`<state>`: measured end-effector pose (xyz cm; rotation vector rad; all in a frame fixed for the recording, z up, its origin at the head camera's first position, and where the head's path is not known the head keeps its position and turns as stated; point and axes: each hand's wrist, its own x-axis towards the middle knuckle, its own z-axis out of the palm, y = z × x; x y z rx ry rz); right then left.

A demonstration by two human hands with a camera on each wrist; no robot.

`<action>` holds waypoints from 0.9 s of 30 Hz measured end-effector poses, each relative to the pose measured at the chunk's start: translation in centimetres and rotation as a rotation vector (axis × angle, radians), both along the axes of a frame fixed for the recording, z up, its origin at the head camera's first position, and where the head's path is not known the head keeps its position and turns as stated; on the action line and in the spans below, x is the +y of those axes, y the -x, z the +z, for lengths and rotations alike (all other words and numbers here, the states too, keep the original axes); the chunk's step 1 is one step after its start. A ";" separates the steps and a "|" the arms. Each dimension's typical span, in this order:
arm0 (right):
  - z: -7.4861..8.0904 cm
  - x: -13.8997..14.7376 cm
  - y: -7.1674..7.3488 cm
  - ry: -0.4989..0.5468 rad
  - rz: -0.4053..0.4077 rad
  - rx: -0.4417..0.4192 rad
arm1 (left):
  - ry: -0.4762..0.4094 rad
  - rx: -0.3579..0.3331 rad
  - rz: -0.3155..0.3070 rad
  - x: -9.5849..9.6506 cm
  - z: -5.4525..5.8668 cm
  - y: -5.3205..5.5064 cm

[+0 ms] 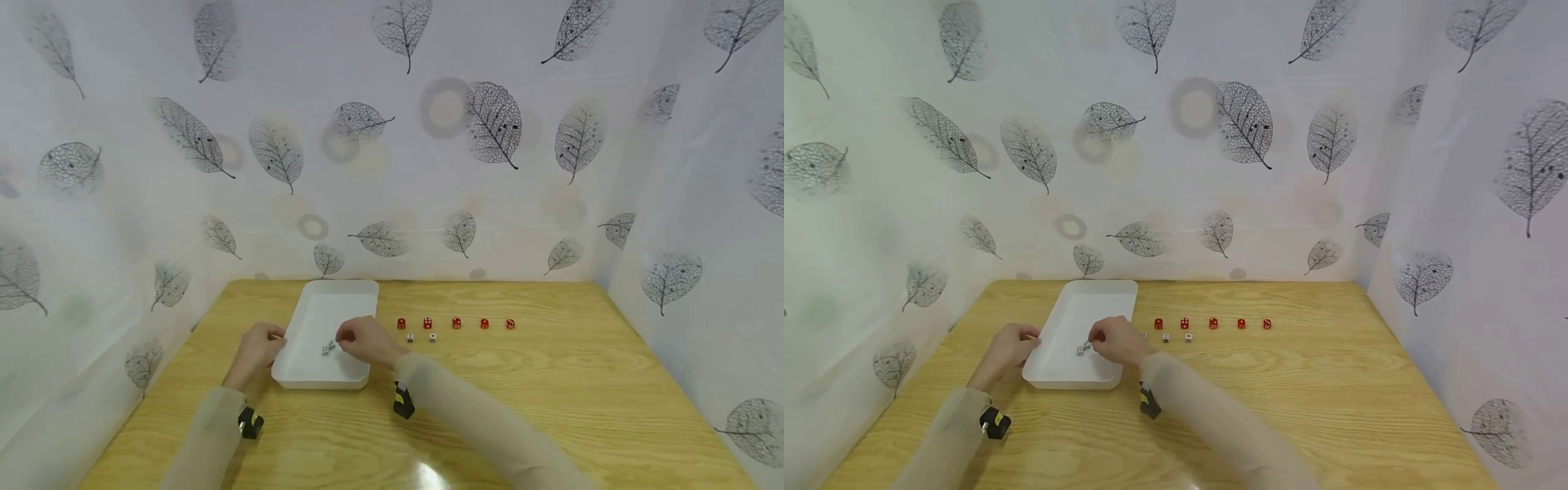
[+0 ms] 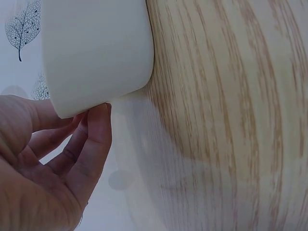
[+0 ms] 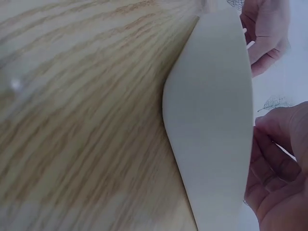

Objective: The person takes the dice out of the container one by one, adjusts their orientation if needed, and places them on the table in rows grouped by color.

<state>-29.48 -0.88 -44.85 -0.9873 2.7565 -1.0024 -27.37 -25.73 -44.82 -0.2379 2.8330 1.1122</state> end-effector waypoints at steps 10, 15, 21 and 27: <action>-1.4 -2.4 0.4 -0.077 -0.021 -0.055 | -0.014 0.020 -0.010 -0.1 0.0 0.0; -1.6 -3.2 0.3 -0.138 -0.022 -0.047 | -0.006 0.015 -0.008 0.0 0.1 -0.2; -1.6 -3.4 0.3 -0.162 -0.035 -0.046 | -0.023 0.006 0.005 0.1 0.1 -0.1; -1.7 -3.1 0.2 -0.131 -0.057 -0.059 | -0.038 -0.002 0.019 0.2 0.1 0.0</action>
